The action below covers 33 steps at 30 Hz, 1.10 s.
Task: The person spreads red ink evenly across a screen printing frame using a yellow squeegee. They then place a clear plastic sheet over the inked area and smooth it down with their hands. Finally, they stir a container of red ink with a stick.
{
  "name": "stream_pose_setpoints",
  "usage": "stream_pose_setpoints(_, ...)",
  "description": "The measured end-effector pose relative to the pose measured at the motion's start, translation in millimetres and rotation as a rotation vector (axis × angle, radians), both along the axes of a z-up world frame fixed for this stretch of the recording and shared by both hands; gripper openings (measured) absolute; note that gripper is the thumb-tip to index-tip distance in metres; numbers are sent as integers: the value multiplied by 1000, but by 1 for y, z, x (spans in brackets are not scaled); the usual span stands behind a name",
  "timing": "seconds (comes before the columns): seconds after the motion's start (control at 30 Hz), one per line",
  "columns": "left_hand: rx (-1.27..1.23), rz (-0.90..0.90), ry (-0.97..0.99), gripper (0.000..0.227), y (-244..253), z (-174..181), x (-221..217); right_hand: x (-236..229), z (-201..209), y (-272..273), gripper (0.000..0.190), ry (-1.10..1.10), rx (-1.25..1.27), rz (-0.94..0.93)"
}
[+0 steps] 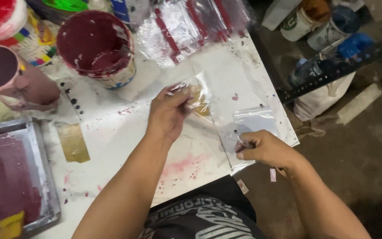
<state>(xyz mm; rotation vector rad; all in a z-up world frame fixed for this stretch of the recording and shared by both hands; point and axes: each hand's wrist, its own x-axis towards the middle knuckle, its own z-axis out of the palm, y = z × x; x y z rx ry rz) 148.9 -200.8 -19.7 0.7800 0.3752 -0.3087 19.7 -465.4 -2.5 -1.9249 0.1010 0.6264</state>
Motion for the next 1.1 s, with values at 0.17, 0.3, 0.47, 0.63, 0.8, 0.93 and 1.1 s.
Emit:
stream_pose_setpoints(0.17,118,140,34,25,77,8,-22,2,-15,0,8,-27,42,-49)
stream_pose_setpoints(0.3,303,188,48,23,136,20,-58,6,-7,22,11,-102,133,-113)
stream_pose_setpoints(0.47,361,189,-35,17,181,1,-99,2,-12,50,18,-193,248,-212)
stream_pose_setpoints(0.63,496,252,-7,14,210,2,-122,12,-29,71,29,-182,344,-351)
stream_pose_setpoints(0.8,731,232,85,8,222,24,-140,16,-31,88,12,-151,276,-524)
stream_pose_setpoints(0.93,768,235,127,6,223,34,-148,20,-19,107,7,-177,206,-536)
stream_pose_setpoints(1.1,861,243,155,11,222,54,-153,21,-24,108,13,-160,214,-532)
